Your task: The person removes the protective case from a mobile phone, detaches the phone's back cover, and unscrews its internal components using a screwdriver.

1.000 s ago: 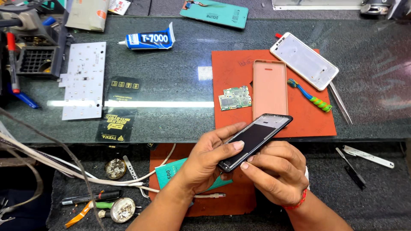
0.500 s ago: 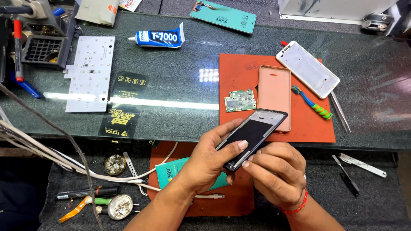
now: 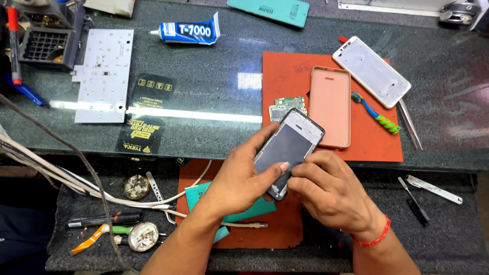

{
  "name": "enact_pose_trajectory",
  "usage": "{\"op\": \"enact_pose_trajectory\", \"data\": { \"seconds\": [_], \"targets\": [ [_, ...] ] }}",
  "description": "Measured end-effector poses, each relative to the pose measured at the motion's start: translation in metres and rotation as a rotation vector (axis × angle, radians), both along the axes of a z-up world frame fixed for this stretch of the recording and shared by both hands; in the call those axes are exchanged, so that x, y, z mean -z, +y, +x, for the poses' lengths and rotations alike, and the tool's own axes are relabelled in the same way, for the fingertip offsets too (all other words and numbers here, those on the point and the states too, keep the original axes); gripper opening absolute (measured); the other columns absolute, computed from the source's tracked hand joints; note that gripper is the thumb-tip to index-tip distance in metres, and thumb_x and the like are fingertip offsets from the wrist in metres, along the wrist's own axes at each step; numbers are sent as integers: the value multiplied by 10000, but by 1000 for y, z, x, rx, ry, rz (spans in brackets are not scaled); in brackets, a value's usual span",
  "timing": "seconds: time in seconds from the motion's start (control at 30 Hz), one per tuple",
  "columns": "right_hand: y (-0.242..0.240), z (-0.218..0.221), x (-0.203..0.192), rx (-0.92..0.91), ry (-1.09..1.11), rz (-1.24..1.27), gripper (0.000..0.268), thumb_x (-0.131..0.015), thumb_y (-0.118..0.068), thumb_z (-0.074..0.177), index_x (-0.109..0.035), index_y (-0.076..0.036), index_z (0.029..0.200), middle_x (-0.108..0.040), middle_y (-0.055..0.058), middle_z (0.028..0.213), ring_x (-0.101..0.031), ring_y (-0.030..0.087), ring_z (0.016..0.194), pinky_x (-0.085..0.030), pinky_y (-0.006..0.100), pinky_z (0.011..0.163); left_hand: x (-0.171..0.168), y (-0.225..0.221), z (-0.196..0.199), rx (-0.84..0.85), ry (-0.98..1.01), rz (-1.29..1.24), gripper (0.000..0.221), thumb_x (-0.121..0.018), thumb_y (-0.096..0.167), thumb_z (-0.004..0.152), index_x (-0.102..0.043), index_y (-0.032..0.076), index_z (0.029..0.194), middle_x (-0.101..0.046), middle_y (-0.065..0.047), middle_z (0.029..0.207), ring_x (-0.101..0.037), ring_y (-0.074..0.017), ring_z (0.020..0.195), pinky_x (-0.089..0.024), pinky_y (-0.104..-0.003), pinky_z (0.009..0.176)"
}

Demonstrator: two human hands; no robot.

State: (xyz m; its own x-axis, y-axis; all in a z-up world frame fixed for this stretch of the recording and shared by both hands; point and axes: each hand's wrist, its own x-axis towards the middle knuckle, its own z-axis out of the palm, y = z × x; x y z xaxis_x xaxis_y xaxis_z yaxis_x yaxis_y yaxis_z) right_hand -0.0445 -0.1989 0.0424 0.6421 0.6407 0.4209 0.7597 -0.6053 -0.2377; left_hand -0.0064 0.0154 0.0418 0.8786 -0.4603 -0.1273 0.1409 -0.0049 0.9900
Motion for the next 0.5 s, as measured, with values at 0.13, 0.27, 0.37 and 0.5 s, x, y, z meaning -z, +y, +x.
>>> {"op": "enact_pose_trajectory", "data": {
  "seconds": [0.13, 0.27, 0.37, 0.5],
  "targets": [
    [-4, 0, 3, 15, 88, 3, 341, -780, -35, 654, -651, -103, 962, -646, 46, 1023, -595, 316, 1030, -517, 424, 891, 11, -2, 2, -37, -164, 56, 673, -705, 159, 896, -452, 8, 1501, -726, -193, 1225, -749, -208, 1010, -636, -314, 780],
    [-2, 0, 10, 90, 10, 233, 350, -804, -22, 750, -616, -76, 1040, -617, 90, 1109, -615, 292, 1089, -530, 392, 932, 23, -11, 1, -155, -199, -100, 714, -685, 159, 945, -361, -26, 1553, -644, -198, 1348, -637, -222, 1238, -527, -324, 1025],
    [1, -6, 20, 208, 320, 678, 412, -773, -8, 824, -607, -28, 1200, -647, 106, 1158, -665, 212, 1069, -581, 317, 892, 27, -16, -2, -245, -220, -222, 743, -671, 157, 987, -282, -57, 1583, -595, -195, 1403, -600, -214, 1273, -506, -324, 1067],
    [1, -11, 37, 395, 772, 1058, 309, -710, 22, 922, -682, 73, 1225, -748, 134, 1017, -737, 149, 914, -642, 276, 797, 32, -28, -9, -304, -209, -257, 591, -671, 158, 1003, -363, -59, 1458, -623, -157, 1292, -628, -175, 1183, -540, -313, 1008]
  ]
}}
